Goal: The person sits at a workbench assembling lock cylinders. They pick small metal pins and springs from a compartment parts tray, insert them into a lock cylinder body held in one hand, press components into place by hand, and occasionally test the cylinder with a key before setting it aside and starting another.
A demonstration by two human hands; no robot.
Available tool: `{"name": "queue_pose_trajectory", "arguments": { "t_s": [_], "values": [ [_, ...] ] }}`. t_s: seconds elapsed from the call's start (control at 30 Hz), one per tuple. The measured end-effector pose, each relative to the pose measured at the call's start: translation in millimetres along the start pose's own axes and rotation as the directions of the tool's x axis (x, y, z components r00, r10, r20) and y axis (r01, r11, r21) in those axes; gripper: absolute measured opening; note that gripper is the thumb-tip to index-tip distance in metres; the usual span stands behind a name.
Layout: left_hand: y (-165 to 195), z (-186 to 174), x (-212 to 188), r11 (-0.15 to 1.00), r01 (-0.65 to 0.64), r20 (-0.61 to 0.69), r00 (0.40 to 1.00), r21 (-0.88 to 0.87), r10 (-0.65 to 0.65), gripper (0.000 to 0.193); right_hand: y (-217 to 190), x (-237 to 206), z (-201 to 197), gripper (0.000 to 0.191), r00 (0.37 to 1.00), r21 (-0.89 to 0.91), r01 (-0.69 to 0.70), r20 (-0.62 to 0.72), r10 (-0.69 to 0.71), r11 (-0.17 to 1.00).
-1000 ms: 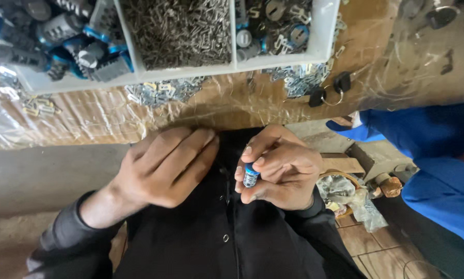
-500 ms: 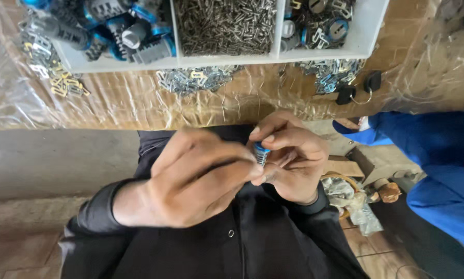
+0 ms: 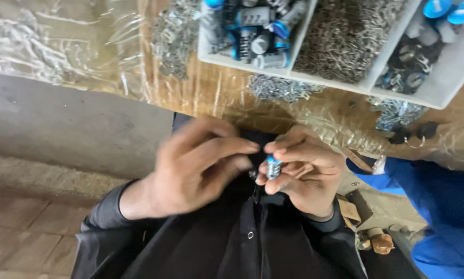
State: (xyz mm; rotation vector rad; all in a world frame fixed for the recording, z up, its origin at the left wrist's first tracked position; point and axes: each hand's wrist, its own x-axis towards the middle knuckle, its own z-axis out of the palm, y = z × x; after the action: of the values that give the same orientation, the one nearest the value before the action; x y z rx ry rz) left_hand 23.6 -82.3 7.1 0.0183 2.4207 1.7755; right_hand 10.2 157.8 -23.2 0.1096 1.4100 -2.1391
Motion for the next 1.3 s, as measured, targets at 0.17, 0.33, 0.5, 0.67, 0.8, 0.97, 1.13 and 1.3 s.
{"name": "queue_pose_trajectory", "arguments": {
  "t_s": [0.17,0.33,0.5,0.67,0.8,0.97,1.13,1.3],
  "values": [
    [-21,-8,2,0.693,0.034,-0.184,0.973,0.72,0.142,0.067,3,4,4,0.041,0.993,0.063,0.053,0.103,-0.06,0.997],
    [-22,-6,-2,0.678,0.012,-0.124,0.985,0.735,0.117,0.079,-7,-7,-4,0.04,0.981,0.098,0.147,0.112,-0.157,0.984],
    [2,-13,10,0.64,-0.123,0.012,0.985,0.758,0.174,0.04,-11,-17,-19,0.04,0.984,0.05,0.176,-0.002,-0.176,0.983],
    [10,-9,19,0.87,-0.319,0.076,0.946,0.376,0.314,0.014,-12,-20,-33,0.037,0.984,0.052,0.175,-0.025,-0.174,0.983],
    [13,31,7,0.967,-0.219,0.01,0.975,-0.132,0.223,0.021,-6,-20,-38,0.041,0.989,0.059,0.145,-0.029,-0.143,0.988],
    [22,57,20,0.937,-0.343,0.032,0.939,0.073,0.342,0.024,-5,-22,-40,0.044,0.968,-0.064,0.251,0.002,-0.252,0.966],
    [37,44,33,0.85,-0.514,0.181,0.852,0.117,0.491,0.027,-14,-28,-33,0.036,0.978,0.034,0.209,0.003,-0.209,0.977],
    [45,46,32,0.994,-0.023,0.399,0.915,-0.106,0.064,0.033,-24,-37,-46,0.048,0.954,-0.184,0.237,0.229,-0.193,0.954]
  ]
}}
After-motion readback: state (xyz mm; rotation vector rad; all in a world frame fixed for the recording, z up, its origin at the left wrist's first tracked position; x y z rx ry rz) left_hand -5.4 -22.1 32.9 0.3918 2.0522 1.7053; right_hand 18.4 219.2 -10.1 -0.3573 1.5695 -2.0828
